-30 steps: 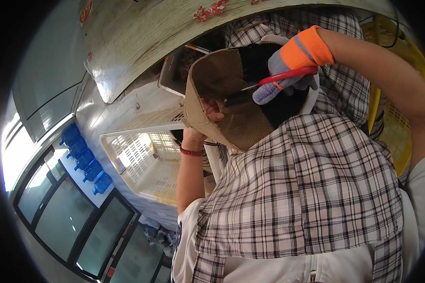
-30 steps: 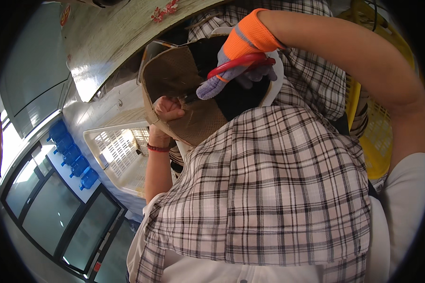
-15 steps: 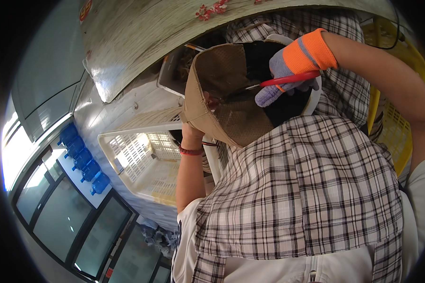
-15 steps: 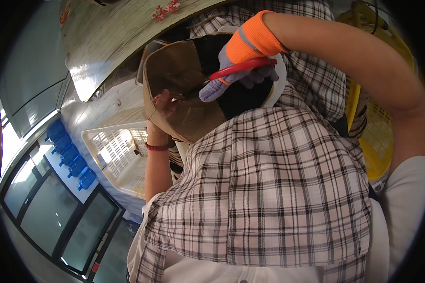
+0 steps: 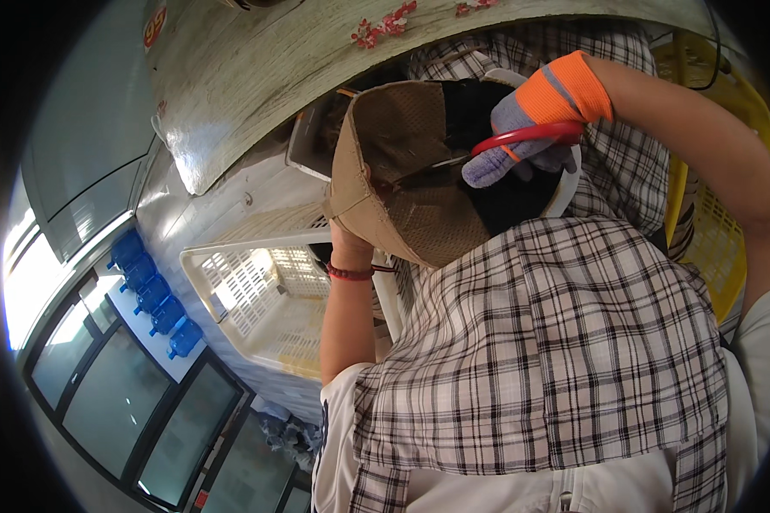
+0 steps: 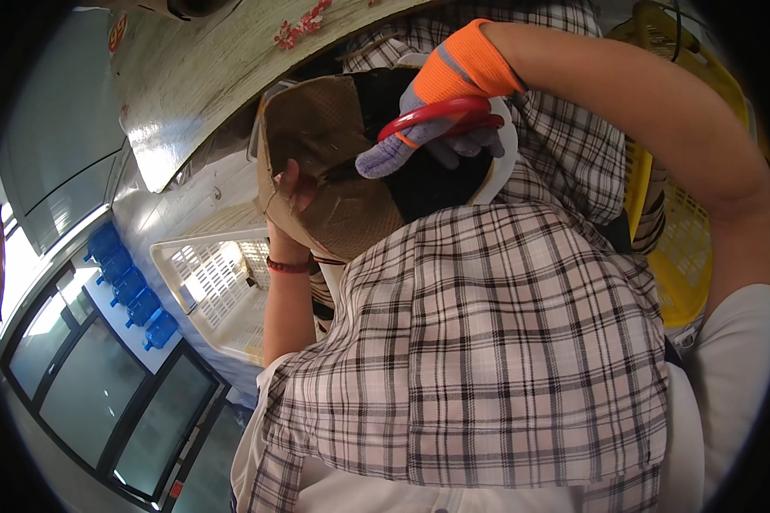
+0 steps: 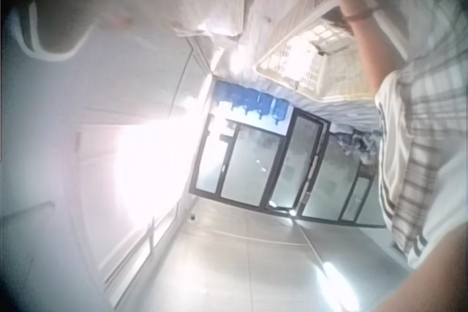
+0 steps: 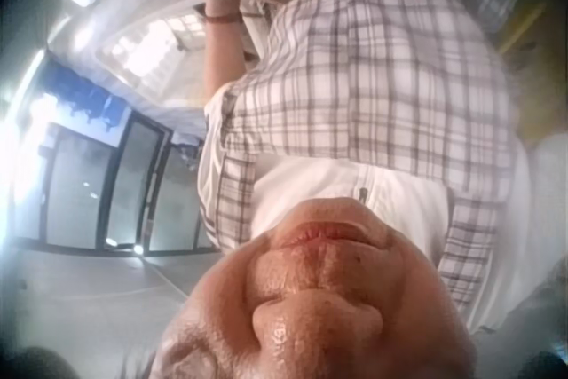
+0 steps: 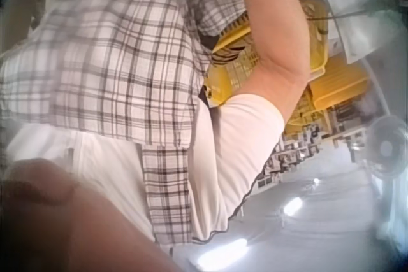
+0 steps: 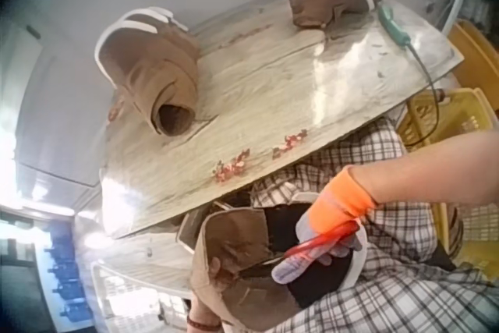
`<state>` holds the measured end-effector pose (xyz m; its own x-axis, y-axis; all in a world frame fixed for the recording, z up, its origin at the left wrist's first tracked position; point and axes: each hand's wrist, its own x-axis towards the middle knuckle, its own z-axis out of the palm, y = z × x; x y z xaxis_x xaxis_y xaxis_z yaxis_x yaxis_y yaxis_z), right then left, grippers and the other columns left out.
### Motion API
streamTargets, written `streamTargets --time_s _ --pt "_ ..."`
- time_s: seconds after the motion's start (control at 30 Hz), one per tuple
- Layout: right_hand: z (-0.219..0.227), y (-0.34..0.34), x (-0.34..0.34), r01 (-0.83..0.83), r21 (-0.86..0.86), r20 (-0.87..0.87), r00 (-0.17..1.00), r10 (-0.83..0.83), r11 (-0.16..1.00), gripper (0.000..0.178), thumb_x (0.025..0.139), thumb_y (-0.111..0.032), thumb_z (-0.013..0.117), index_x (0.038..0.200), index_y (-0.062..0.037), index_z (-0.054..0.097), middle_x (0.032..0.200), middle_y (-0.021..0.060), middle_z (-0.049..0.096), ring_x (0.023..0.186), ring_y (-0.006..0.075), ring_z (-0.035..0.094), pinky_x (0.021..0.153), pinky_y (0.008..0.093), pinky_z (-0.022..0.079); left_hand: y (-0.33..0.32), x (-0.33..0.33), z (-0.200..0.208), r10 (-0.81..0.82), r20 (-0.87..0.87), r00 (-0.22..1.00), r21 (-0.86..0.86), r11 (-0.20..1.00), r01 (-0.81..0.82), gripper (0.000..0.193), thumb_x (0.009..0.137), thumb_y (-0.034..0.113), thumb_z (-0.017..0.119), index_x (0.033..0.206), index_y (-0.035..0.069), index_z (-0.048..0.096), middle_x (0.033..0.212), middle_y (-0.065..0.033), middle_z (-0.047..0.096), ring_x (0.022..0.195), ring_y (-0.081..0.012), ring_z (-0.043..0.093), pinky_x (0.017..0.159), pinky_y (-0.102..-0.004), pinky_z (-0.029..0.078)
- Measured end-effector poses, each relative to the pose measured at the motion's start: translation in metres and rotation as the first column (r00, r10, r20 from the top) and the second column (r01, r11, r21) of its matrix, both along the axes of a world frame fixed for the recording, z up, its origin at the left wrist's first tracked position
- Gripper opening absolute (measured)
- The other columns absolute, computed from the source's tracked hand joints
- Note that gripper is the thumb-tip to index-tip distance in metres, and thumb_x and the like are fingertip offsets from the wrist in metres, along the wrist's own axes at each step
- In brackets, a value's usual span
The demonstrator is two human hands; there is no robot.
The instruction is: The person uses red-handled scissors to trim excess material from the inner lining of several brown shoe uppers. They repeatedly pick up each upper, cut along the edges, and place the finished pieces into a yellow basket. A green heat gun is visible on the table but not used.
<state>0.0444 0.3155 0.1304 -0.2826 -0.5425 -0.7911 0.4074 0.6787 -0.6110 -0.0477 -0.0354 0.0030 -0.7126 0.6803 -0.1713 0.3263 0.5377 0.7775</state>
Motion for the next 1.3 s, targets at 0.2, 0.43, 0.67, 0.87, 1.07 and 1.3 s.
streamTargets --time_s 0.2,0.43,0.67,0.87,1.07,1.3 --pt "0.012 -0.008 -0.009 0.043 0.037 0.037 0.998 -0.045 0.998 0.065 0.094 -0.059 0.046 0.089 0.0011 0.069 0.061 0.0081 0.064 0.054 0.0189 0.066 0.049 0.0282 0.055 0.006 -0.001 0.002 -0.04 -0.174 0.984 0.004 0.999 0.042 0.031 0.081 0.014 0.069 0.11 0.008 0.062 0.095 -0.0082 0.066 0.087 -0.0262 0.063 0.075 -0.0374 0.051" --pt "0.012 -0.01 -0.008 0.097 0.055 0.01 0.995 -0.098 0.994 0.066 0.093 -0.061 0.048 0.084 0.0004 0.07 0.058 0.0068 0.06 0.048 0.0175 0.062 0.045 0.0279 0.052 0.006 -0.005 0.007 -0.157 -0.278 0.948 -0.165 0.98 0.114 0.034 0.078 0.015 0.071 0.11 0.009 0.062 0.1 -0.0104 0.066 0.09 -0.032 0.062 0.077 -0.0411 0.051" --pt "-0.001 -0.013 -0.001 0.122 0.09 -0.148 0.983 -0.108 0.988 0.069 0.086 -0.067 0.052 0.08 -0.0009 0.07 0.061 0.008 0.061 0.052 0.0212 0.062 0.048 0.0316 0.052 0.016 -0.006 0.013 -0.099 -0.37 0.924 0.099 0.985 0.145 0.016 0.088 0.024 0.07 0.084 0.01 0.063 0.079 -0.0016 0.06 0.069 -0.0131 0.055 0.06 -0.025 0.044" --pt "-0.018 -0.002 0.042 0.348 0.018 -0.523 0.802 -0.288 0.937 0.025 0.083 -0.028 0.066 0.086 -0.0039 0.071 0.067 0.0105 0.066 0.058 0.023 0.064 0.054 0.0332 0.051 0.014 0.01 0.012 0.173 0.357 0.918 0.241 0.933 -0.269 0.015 0.091 0.018 0.066 0.096 0.005 0.063 0.09 -0.001 0.061 0.087 -0.0122 0.059 0.077 -0.0279 0.048" --pt "-0.004 -0.031 0.084 0.698 -0.135 -0.465 0.582 -0.667 0.703 0.054 0.079 -0.05 0.074 0.106 -0.0047 0.061 0.072 0.0088 0.066 0.065 0.0185 0.066 0.058 0.0295 0.051 0.027 0.051 0.06 0.023 0.948 0.317 0.218 0.676 -0.704 0.021 0.094 0.014 0.059 0.113 0.005 0.059 0.111 -0.0024 0.061 0.104 -0.0151 0.059 0.091 -0.0294 0.047" --pt "0.036 -0.093 0.052 0.619 -0.422 -0.785 0.116 -0.608 0.662 0.039 0.079 -0.03 0.075 0.102 -0.002 0.06 0.076 0.0127 0.065 0.069 0.025 0.067 0.061 0.0296 0.051 0.062 0.039 0.093 0.085 0.906 0.414 0.281 0.61 -0.74 0.031 0.1 0.014 0.043 0.129 0.006 0.051 0.119 -0.0129 0.062 0.108 -0.0252 0.062 0.095 -0.0372 0.051"
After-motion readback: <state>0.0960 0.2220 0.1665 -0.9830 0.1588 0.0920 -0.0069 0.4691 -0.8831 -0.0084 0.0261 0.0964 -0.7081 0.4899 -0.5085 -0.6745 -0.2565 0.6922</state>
